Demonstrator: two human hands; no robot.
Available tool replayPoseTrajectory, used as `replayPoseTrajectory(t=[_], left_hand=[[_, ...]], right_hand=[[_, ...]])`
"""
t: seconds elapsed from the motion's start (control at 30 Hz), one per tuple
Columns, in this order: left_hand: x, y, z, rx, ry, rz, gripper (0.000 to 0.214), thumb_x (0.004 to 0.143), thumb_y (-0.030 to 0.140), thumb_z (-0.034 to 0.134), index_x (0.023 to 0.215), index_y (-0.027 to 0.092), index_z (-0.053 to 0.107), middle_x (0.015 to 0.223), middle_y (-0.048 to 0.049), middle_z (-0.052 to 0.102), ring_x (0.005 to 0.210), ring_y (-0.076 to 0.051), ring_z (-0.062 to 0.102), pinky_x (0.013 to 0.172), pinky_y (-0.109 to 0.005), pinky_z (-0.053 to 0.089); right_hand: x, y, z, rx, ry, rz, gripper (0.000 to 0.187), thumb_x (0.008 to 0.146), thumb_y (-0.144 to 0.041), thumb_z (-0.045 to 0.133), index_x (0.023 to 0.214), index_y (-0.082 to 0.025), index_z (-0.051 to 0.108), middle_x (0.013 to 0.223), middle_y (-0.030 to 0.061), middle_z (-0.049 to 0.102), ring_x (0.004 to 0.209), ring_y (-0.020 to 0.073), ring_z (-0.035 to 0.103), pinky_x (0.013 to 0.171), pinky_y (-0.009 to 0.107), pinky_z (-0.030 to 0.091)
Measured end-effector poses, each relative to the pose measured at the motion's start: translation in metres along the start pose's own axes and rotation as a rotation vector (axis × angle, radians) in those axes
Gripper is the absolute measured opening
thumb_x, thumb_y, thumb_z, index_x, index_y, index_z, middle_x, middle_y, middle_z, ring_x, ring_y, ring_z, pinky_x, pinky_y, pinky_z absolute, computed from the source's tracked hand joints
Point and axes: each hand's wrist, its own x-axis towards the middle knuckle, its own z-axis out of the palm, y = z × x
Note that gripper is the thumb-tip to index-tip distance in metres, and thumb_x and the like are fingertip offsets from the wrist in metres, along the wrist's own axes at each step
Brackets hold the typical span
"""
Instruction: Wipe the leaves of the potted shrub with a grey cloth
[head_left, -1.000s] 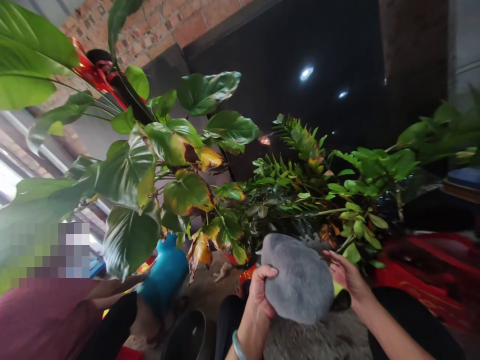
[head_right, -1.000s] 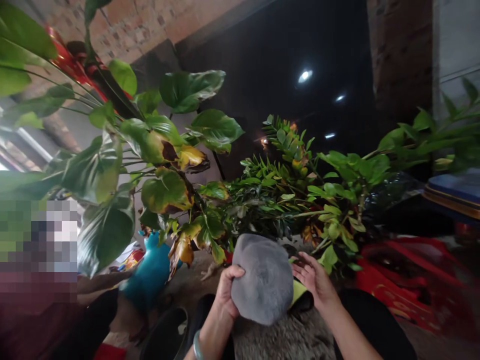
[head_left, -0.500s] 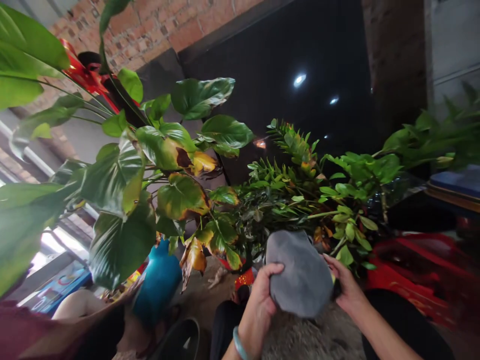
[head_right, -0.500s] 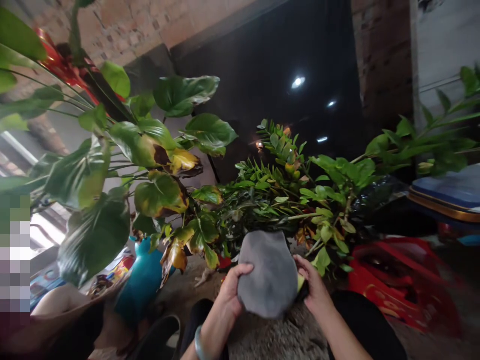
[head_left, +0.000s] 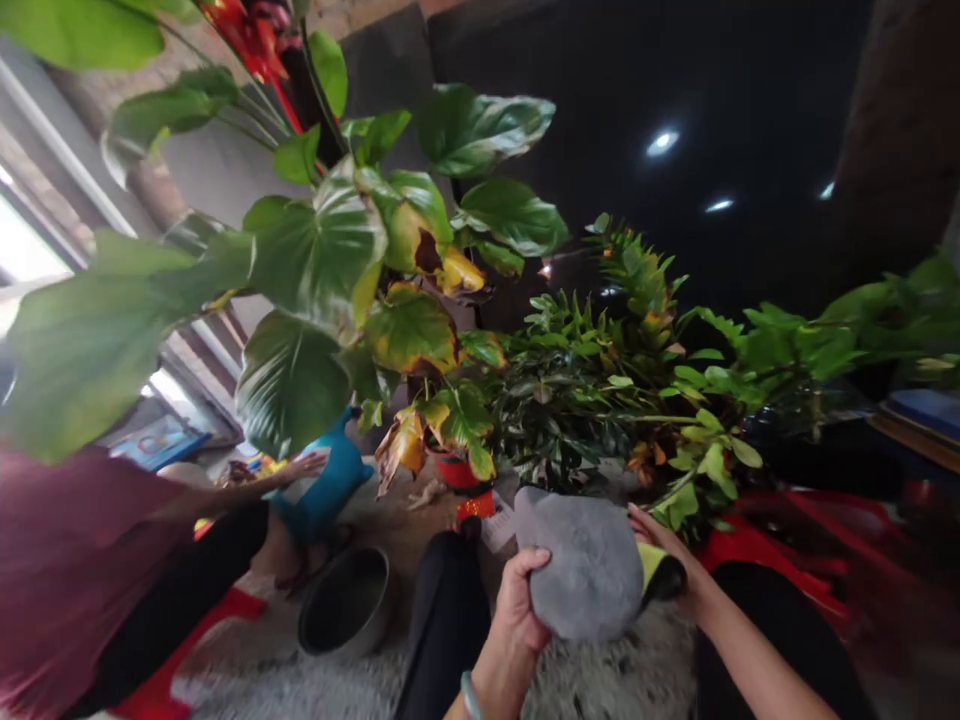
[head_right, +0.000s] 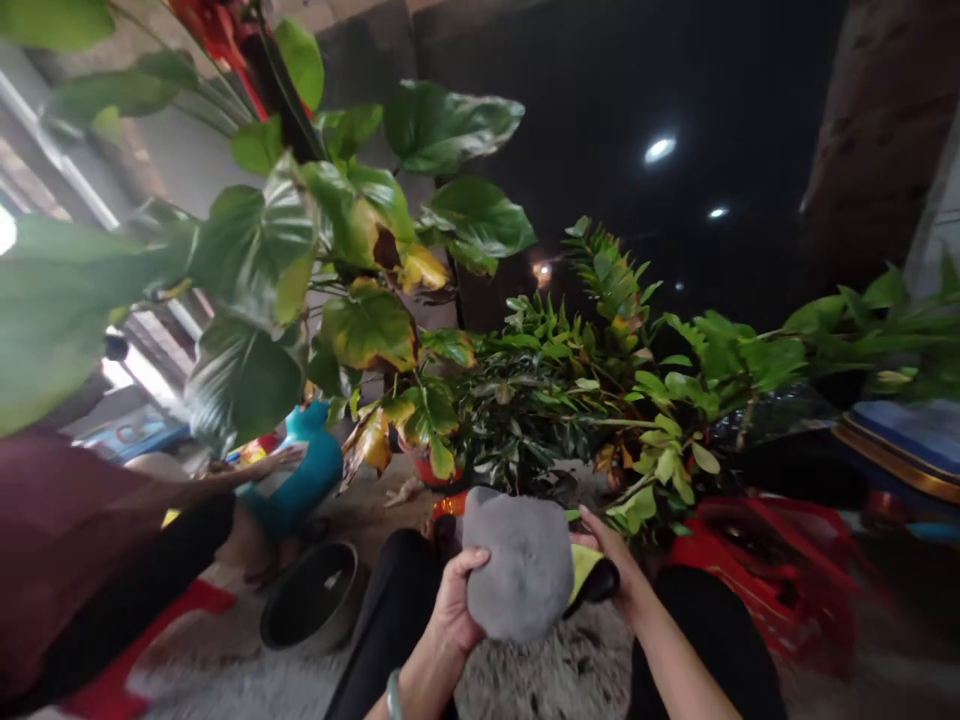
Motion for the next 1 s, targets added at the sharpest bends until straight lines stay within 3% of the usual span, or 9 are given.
replayPoseTrajectory(t=[0.13, 0.27, 0.37, 0.5, 0.73, 0.9, 1.0], left_hand=[[0.007, -0.02, -0.006, 0.004, 0.001, 0.127, 0.025, 0.042, 0.01, 0.064, 0.067, 0.01, 0.065, 0.061, -0.0092, 0.067, 0.079, -0.03, 0.066, 0.084, -0.04, 0.048], [0.009, -0.03, -0.009, 0.02, -0.012, 0.206, 0.029, 0.039, 0.006, 0.066, 0.067, 0.014, 0.063, 0.065, -0.0057, 0.068, 0.065, -0.023, 0.063, 0.078, -0.038, 0.049], [0.004, -0.039, -0.007, 0.037, 0.013, 0.182, 0.034, 0.037, 0.003, 0.064, 0.068, 0.016, 0.062, 0.065, -0.0038, 0.068, 0.064, -0.021, 0.061, 0.076, -0.037, 0.05], [-0.01, -0.049, 0.002, 0.075, -0.066, 0.129, 0.039, 0.034, 0.002, 0.064, 0.071, 0.016, 0.062, 0.067, -0.004, 0.068, 0.069, -0.022, 0.062, 0.076, -0.037, 0.049], [-0.02, -0.047, 0.005, 0.134, -0.099, 0.215, 0.042, 0.035, 0.007, 0.069, 0.076, 0.015, 0.063, 0.072, -0.0051, 0.066, 0.077, -0.024, 0.061, 0.079, -0.038, 0.047], [-0.012, -0.052, -0.003, 0.198, -0.06, 0.234, 0.042, 0.033, 0.004, 0.068, 0.072, 0.016, 0.061, 0.07, -0.0039, 0.064, 0.075, -0.024, 0.059, 0.075, -0.037, 0.047], [-0.008, -0.055, -0.009, 0.221, -0.014, 0.208, 0.041, 0.036, 0.003, 0.065, 0.073, 0.017, 0.059, 0.071, -0.0039, 0.065, 0.071, -0.022, 0.058, 0.073, -0.036, 0.047]], right_hand=[[-0.027, 0.007, -0.011, 0.062, 0.139, 0.034, 0.028, 0.056, -0.042, 0.079, 0.074, -0.023, 0.071, 0.069, 0.0029, 0.074, 0.069, 0.0251, 0.067, 0.059, 0.034, 0.05], [-0.056, 0.014, -0.02, 0.228, 0.103, 0.029, 0.042, 0.052, -0.057, 0.077, 0.079, -0.025, 0.072, 0.078, 0.0048, 0.075, 0.073, 0.0272, 0.067, 0.063, 0.039, 0.053], [-0.072, 0.028, -0.02, 0.22, 0.092, 0.057, 0.038, 0.048, -0.051, 0.081, 0.074, -0.025, 0.07, 0.075, 0.0053, 0.075, 0.081, 0.0312, 0.068, 0.074, 0.046, 0.054], [-0.088, 0.051, -0.011, 0.198, 0.127, 0.189, 0.036, 0.043, -0.041, 0.084, 0.07, -0.024, 0.067, 0.067, 0.0044, 0.073, 0.085, 0.0343, 0.068, 0.081, 0.049, 0.053], [-0.108, 0.052, 0.002, 0.242, -0.044, 0.229, 0.057, 0.044, -0.048, 0.085, 0.092, -0.022, 0.069, 0.082, 0.0069, 0.076, 0.084, 0.0333, 0.069, 0.08, 0.051, 0.053], [-0.107, 0.058, 0.0, 0.202, -0.046, 0.222, 0.043, 0.043, -0.036, 0.087, 0.079, -0.022, 0.068, 0.079, 0.0071, 0.076, 0.094, 0.0361, 0.067, 0.08, 0.05, 0.055], [-0.103, 0.065, -0.005, 0.172, 0.016, 0.204, 0.039, 0.043, -0.031, 0.086, 0.076, -0.023, 0.068, 0.071, 0.0035, 0.075, 0.088, 0.0344, 0.069, 0.076, 0.048, 0.057]])
